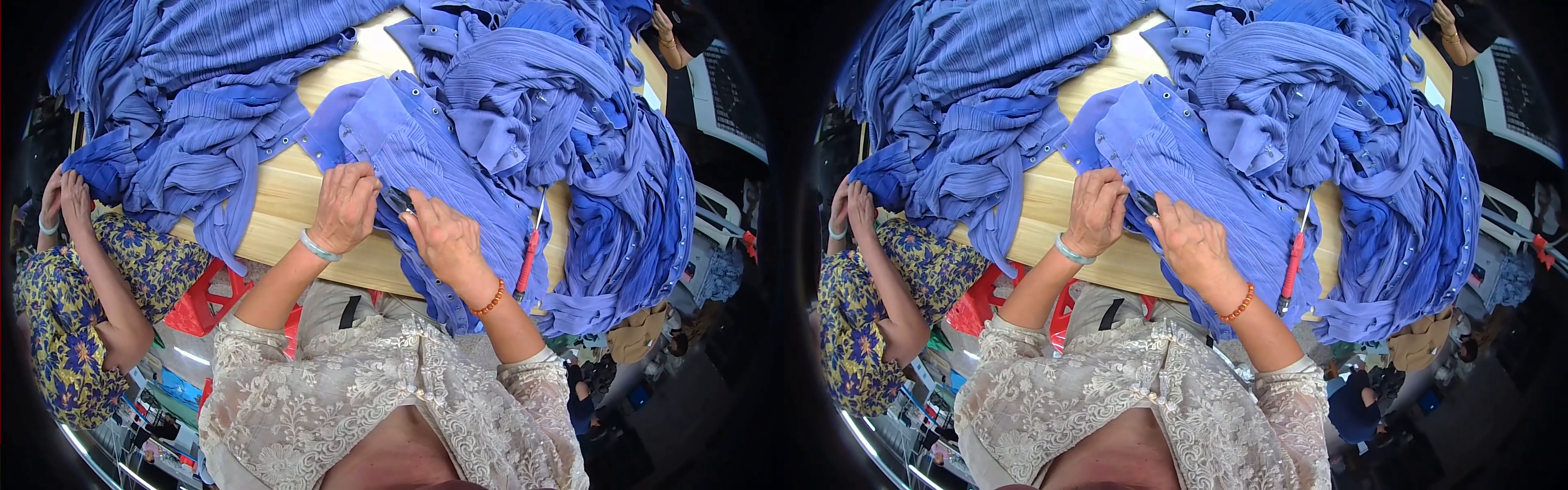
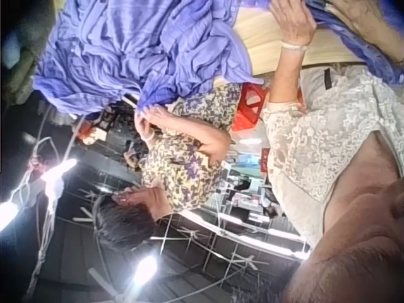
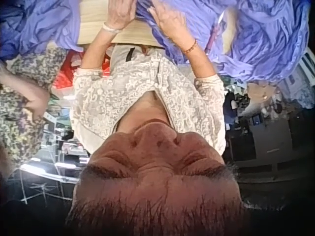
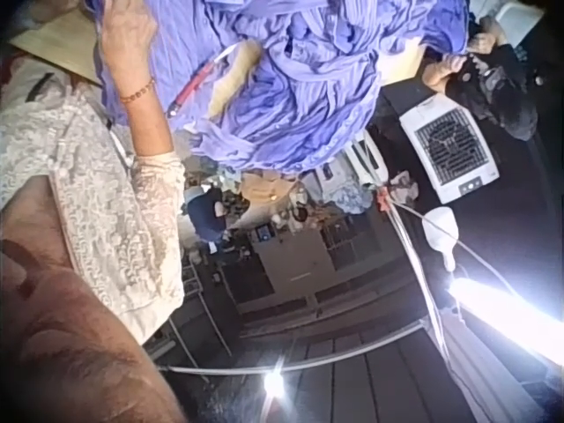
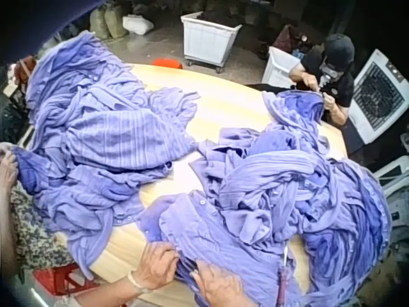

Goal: Trimming loose threads and excess fabric from blue garments using thread snips.

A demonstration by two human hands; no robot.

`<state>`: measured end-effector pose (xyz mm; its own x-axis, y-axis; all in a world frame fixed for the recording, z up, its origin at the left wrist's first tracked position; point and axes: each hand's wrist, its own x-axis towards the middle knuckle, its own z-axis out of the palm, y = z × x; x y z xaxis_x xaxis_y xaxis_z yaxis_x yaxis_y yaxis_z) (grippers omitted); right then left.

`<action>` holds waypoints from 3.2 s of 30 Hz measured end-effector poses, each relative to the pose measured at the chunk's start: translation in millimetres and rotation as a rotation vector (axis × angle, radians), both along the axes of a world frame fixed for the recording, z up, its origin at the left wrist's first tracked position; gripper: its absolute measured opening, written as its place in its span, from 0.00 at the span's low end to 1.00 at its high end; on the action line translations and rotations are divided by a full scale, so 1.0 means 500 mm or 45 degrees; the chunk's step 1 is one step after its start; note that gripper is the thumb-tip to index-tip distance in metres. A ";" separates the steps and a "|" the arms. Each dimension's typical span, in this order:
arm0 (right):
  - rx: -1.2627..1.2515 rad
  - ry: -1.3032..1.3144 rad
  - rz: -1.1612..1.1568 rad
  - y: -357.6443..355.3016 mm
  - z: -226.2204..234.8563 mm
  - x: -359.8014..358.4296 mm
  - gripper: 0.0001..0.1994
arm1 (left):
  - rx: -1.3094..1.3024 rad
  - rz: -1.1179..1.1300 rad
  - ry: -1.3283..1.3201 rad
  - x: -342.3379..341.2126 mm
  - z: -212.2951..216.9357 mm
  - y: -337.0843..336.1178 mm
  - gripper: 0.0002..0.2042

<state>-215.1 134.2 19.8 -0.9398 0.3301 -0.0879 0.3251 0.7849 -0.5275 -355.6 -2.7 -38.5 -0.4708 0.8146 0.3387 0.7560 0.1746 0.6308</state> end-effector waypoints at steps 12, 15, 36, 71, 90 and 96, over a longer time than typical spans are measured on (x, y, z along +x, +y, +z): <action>0.077 -0.041 -0.154 0.019 -0.017 0.019 0.16 | -0.571 0.334 0.165 -0.018 -0.019 -0.141 0.06; -0.012 0.010 -0.212 0.024 -0.022 0.031 0.16 | -0.786 0.458 0.110 -0.032 -0.029 -0.198 0.07; -0.007 0.091 -0.393 0.072 -0.121 -0.029 0.16 | 0.134 0.586 -1.191 -0.121 -0.104 0.051 0.11; 0.025 -0.077 -0.009 0.011 -0.031 -0.075 0.17 | 0.083 0.013 -0.100 -0.077 -0.018 0.011 0.08; 0.089 0.040 -0.221 0.035 -0.065 -0.029 0.16 | -0.055 -0.042 0.311 -0.122 -0.010 0.027 0.12; 0.211 0.004 0.020 -0.009 -0.136 -0.047 0.19 | -0.186 -0.145 0.383 -0.162 -0.120 -0.008 0.12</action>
